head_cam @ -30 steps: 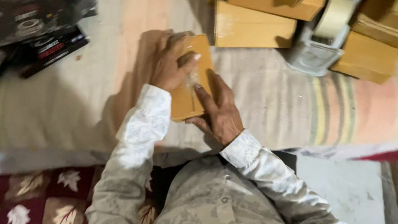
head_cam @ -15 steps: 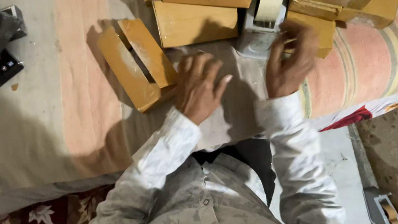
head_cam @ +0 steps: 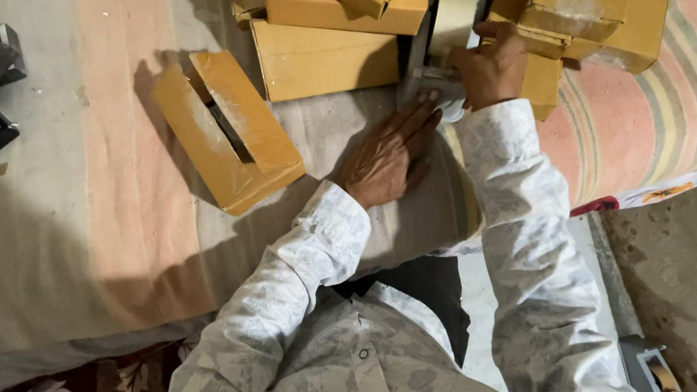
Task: The person places small product boxes into larger cardboard shipping boxes, folds the flaps, and seals them with packing tape using a handheld dispenser. The process is repeated for multiple items, and the sealed boxes are stacked nearby.
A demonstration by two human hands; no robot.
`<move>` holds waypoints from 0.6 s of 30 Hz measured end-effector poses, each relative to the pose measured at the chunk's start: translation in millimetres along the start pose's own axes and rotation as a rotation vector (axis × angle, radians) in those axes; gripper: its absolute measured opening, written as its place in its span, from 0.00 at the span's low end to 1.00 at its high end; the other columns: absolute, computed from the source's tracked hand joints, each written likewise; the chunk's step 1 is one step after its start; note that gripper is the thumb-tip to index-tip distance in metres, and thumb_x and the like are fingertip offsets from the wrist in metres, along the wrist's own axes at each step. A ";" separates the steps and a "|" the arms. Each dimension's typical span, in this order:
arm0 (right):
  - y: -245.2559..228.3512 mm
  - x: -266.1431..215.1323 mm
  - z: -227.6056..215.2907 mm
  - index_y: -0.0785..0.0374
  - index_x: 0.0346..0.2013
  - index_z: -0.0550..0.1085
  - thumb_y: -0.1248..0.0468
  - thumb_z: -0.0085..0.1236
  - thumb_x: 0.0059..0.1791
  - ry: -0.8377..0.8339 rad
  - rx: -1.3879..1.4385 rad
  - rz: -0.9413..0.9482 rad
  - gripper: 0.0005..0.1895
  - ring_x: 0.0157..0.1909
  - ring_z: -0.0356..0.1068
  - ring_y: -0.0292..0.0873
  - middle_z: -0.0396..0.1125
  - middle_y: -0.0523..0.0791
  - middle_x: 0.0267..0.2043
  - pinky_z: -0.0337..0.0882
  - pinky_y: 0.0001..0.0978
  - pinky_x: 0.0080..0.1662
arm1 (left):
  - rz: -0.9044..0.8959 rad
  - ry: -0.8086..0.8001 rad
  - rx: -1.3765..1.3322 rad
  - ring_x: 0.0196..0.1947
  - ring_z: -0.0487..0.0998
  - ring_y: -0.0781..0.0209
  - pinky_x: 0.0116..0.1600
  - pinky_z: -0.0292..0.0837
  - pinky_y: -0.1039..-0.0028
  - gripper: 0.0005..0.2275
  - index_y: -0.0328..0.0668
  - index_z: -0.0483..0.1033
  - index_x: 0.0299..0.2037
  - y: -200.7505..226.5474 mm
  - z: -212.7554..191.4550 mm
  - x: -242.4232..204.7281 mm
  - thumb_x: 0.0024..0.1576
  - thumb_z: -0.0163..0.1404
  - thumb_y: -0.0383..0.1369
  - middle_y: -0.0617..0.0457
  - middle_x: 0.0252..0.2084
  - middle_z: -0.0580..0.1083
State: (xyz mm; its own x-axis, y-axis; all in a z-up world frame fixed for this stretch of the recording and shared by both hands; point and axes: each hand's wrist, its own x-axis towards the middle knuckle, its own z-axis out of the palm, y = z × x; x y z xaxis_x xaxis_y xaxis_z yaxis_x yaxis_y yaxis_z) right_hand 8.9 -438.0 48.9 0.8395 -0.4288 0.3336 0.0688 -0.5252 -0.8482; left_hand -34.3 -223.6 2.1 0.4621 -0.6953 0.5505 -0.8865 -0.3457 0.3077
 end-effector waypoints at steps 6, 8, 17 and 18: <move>-24.4 -2.3 -19.2 0.77 0.51 0.66 0.73 0.67 0.47 -0.044 0.260 -0.042 0.23 0.36 0.79 0.47 0.74 0.57 0.38 0.79 0.34 0.37 | 0.020 0.057 -0.009 0.76 0.57 0.48 0.75 0.57 0.58 0.26 0.27 0.65 0.66 -1.0 -4.8 -2.7 0.61 0.52 0.37 0.43 0.77 0.54; -35.4 -15.1 -21.4 0.75 0.51 0.65 0.72 0.67 0.47 -0.037 0.259 0.042 0.23 0.35 0.78 0.45 0.74 0.56 0.36 0.77 0.32 0.35 | 0.024 0.055 -0.056 0.74 0.58 0.47 0.73 0.57 0.58 0.26 0.25 0.67 0.64 -5.0 -1.5 -3.7 0.59 0.52 0.36 0.41 0.75 0.56; -21.2 -92.9 -8.7 0.72 0.47 0.66 0.68 0.69 0.49 0.047 0.544 0.318 0.21 0.23 0.62 0.31 0.74 0.50 0.32 0.58 0.22 0.25 | -0.173 0.125 -0.357 0.67 0.72 0.47 0.70 0.68 0.66 0.17 0.35 0.76 0.59 -16.6 29.7 -7.7 0.61 0.44 0.22 0.45 0.67 0.70; -19.4 -93.6 -7.0 0.72 0.47 0.67 0.68 0.69 0.49 0.041 0.543 0.328 0.20 0.23 0.62 0.31 0.74 0.50 0.31 0.59 0.22 0.25 | -0.169 0.157 -0.366 0.67 0.73 0.46 0.70 0.68 0.65 0.17 0.35 0.76 0.59 -18.1 31.8 -8.3 0.61 0.43 0.22 0.45 0.68 0.70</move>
State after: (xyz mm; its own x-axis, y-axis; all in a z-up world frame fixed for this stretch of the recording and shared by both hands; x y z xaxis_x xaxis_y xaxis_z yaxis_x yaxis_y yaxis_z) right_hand -74.8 -392.8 37.0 0.8431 -0.5371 0.0275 0.0843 0.0815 -0.9931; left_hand -22.8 -231.6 -32.7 0.6234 -0.5336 0.5715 -0.7442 -0.1808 0.6431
